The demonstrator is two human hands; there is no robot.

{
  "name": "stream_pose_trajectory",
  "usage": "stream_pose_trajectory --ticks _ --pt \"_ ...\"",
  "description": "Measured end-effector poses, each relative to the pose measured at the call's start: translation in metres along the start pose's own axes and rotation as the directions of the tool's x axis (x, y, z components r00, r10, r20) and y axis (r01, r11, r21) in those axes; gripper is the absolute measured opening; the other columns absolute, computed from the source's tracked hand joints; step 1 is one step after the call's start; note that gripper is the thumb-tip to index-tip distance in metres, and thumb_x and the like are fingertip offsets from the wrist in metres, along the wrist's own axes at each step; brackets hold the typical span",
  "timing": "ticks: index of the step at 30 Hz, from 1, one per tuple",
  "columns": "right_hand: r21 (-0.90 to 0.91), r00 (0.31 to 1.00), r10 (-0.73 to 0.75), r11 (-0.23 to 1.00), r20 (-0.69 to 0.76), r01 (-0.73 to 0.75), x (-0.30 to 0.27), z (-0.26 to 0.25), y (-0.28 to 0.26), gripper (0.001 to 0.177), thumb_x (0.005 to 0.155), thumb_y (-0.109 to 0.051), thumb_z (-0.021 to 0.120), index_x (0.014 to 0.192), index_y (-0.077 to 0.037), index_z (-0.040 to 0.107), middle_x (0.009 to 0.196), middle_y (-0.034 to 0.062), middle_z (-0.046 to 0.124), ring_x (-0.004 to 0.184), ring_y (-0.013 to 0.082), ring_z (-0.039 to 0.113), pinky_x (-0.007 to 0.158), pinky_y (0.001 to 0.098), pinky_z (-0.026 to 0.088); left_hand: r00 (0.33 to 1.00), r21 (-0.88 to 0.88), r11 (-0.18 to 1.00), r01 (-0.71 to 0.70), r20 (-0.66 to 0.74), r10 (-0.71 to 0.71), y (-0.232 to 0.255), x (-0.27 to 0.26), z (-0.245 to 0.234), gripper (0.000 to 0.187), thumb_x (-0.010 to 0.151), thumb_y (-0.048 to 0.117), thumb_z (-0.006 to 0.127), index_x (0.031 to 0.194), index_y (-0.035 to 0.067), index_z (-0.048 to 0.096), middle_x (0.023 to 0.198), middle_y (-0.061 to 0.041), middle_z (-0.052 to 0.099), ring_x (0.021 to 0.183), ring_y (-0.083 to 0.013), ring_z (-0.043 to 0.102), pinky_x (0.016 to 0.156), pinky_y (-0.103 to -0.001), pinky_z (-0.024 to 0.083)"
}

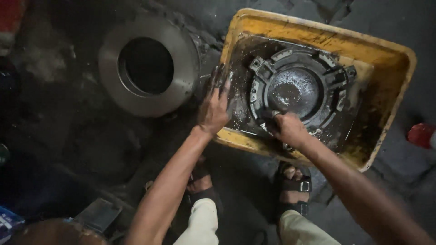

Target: Cleaning greasy metal engine components in a tray of solvent using hands and a brush.

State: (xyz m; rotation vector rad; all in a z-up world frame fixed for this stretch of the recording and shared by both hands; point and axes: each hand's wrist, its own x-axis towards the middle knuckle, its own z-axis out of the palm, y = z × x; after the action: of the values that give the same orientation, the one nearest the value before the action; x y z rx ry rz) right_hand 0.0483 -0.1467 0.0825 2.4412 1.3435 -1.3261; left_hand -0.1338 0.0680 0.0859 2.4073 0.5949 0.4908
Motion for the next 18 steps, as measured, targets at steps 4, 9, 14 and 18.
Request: stream_pose_trajectory --ticks 4,9,14,18 --pt "-0.064 0.975 -0.087 0.995 -0.203 0.075 0.03 -0.01 -0.002 0.038 0.089 -0.028 0.074 0.114 -0.001 0.067 0.09 0.0254 0.069 0.082 0.0418 0.07 0.078 0.0524 0.057 0.998 0.033 0.997 -0.07 0.007 0.07 -0.006 -0.002 0.007 0.063 0.09 0.001 0.056 0.152 -0.004 0.044 0.149 -0.035 0.049 0.137 -0.0521 0.049 0.115 -0.049 0.044" --pt "-0.011 0.872 -0.124 0.991 -0.474 0.134 0.061 -0.007 -0.002 0.036 0.087 -0.027 0.073 0.114 -0.003 0.07 0.098 0.0295 0.07 0.087 0.0462 0.07 0.081 0.0539 0.057 0.997 0.064 0.996 -0.056 0.048 0.053 -0.011 -0.007 0.011 0.062 0.089 0.003 0.058 0.15 -0.002 0.045 0.146 -0.034 0.05 0.136 -0.0527 0.05 0.114 -0.049 0.046" --pt "-0.094 0.843 -0.356 0.932 -0.402 0.349 0.019 -0.036 -0.004 0.033 0.088 -0.023 0.069 0.117 -0.006 0.072 0.115 0.0335 0.066 0.079 0.0464 0.069 0.073 0.0546 0.058 0.995 0.002 0.999 0.054 0.087 -0.054 -0.008 -0.003 0.008 0.061 0.094 0.004 0.06 0.153 -0.002 0.045 0.141 -0.035 0.052 0.124 -0.0523 0.056 0.104 -0.051 0.049" --pt "-0.185 0.928 -0.311 0.943 -0.205 0.276 0.044 -0.018 0.019 0.025 0.098 -0.023 0.06 0.116 -0.009 0.072 0.102 0.0244 0.072 0.078 0.0375 0.073 0.076 0.0477 0.061 0.993 -0.006 0.998 0.069 0.092 -0.068 -0.007 0.0 0.01 0.059 0.099 0.007 0.061 0.155 -0.002 0.044 0.135 -0.033 0.056 0.116 -0.0506 0.06 0.102 -0.052 0.05"
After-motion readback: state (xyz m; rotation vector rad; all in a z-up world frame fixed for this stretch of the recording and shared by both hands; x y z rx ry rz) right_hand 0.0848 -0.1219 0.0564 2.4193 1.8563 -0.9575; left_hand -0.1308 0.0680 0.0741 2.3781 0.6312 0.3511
